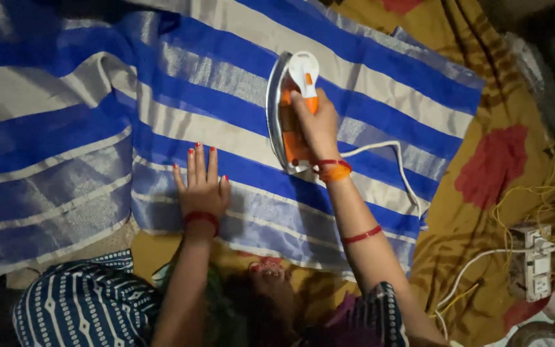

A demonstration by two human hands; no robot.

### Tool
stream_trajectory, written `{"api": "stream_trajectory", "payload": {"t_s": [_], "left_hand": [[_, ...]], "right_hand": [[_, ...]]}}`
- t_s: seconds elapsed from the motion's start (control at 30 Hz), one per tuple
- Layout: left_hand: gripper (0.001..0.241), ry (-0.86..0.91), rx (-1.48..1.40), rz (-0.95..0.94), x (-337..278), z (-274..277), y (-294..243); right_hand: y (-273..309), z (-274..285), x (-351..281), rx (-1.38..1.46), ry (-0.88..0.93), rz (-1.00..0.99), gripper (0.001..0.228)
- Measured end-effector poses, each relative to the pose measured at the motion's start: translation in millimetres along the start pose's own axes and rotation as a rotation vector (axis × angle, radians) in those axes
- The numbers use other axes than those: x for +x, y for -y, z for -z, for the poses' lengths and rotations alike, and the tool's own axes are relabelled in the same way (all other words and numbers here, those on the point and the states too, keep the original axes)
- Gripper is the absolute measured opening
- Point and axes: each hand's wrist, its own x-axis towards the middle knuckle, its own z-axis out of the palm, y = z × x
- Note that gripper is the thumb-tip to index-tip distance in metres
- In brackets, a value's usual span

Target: The recorder is ironing a blue and silver striped cloth on a bed.

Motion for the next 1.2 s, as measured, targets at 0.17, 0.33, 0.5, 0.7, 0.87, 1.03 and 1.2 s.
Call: {"api": "stream_trajectory", "payload": {"t_s": [0.17, 0.33, 0.5, 0.7, 0.87, 1.03, 1.2], "left_hand": [[0.071, 0.068, -0.043, 0.019, 0, -8, 2], [0.072, 0.058, -0.024, 0.000, -3, -10, 7], [0.071, 0.045, -0.051, -0.012, -1, -1, 2], [0.068, 0.061, -0.061, 0.012, 1, 3, 0], [0.071, 0.085, -0.051, 0.024, -1, -10, 4], [0.072, 0.092, -0.023, 0.002, 0, -11, 4], [0.072, 0.124, -0.018, 0.022, 3, -7, 7]], "right_hand": [[31, -8, 43, -0.390, -0.097, 0.263, 0.043], [43, -20, 93, -0.555, -0.157, 0.389, 0.041], [37, -16, 99, -0.609, -0.126, 0.398, 0.047], [52, -9, 27, -0.525, 0.093, 0.503, 0.043], [67, -25, -4, -0.605, 0.218, 0.476, 0.044], [83, -41, 31, -0.665, 0.196, 0.457, 0.044], [85, -59, 76, -0.629, 0.106, 0.522, 0.042]]}}
